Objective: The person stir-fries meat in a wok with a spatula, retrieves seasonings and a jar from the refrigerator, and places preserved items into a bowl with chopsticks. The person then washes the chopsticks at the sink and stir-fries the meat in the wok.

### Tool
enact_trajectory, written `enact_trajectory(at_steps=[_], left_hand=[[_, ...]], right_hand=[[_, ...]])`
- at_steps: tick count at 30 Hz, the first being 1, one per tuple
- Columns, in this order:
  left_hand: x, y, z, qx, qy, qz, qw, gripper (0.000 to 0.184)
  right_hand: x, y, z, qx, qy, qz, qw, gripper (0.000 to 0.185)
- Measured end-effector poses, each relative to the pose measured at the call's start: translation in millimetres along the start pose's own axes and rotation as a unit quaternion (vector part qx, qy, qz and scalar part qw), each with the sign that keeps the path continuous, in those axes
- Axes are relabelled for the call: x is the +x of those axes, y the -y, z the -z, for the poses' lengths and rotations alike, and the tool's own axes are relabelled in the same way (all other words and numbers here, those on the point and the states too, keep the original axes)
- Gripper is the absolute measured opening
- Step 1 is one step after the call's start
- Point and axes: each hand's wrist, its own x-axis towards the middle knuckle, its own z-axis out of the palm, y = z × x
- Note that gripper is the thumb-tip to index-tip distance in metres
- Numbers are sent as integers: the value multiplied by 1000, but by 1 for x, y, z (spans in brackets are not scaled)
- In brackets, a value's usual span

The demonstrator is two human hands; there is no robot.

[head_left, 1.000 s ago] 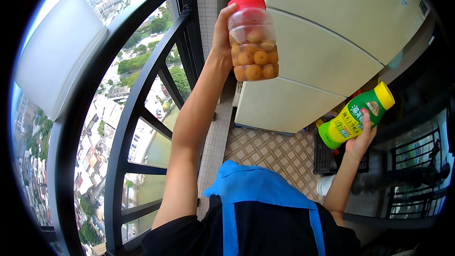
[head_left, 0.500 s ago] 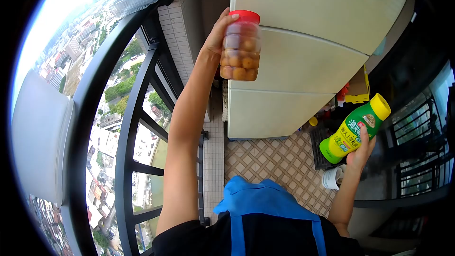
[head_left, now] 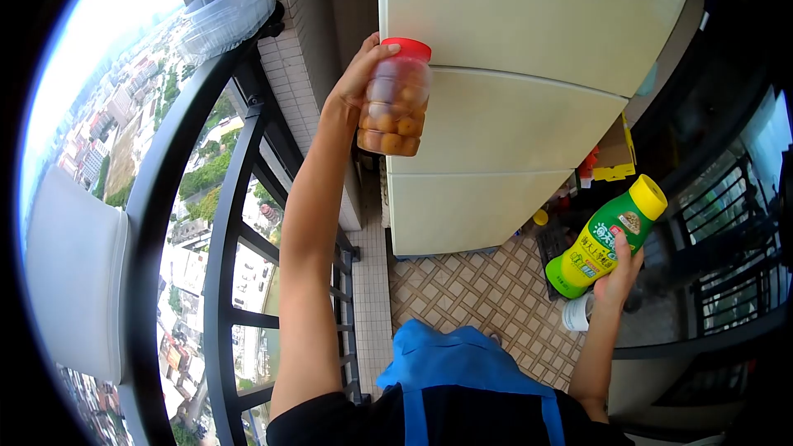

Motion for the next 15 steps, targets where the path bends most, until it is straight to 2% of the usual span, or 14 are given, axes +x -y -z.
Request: enact_trajectory(at_steps=[2, 5, 7, 8, 10, 15], left_hand=[[-4, -3, 2, 15, 16, 2, 1000, 50], [-22, -8, -2, 27, 36, 20, 999, 61], [-50, -11, -12, 38, 52, 1, 998, 87], [-64, -12, -17, 37, 52, 4, 998, 87], [-93, -16, -27, 15, 124, 16, 992, 93], [-154, -24, -53, -7, 203, -13, 979, 109]], right_hand=[[0, 1, -1, -2, 3, 2, 1000, 38], [0, 0, -2, -4, -1, 3, 1000, 38], [-2, 1, -5, -10, -13, 2, 1000, 38], [-2, 2, -7, -12, -14, 0, 1000, 38], [-3, 3, -13, 2, -16, 24, 1000, 37], [-7, 9, -23, 6, 15, 76, 997, 37]])
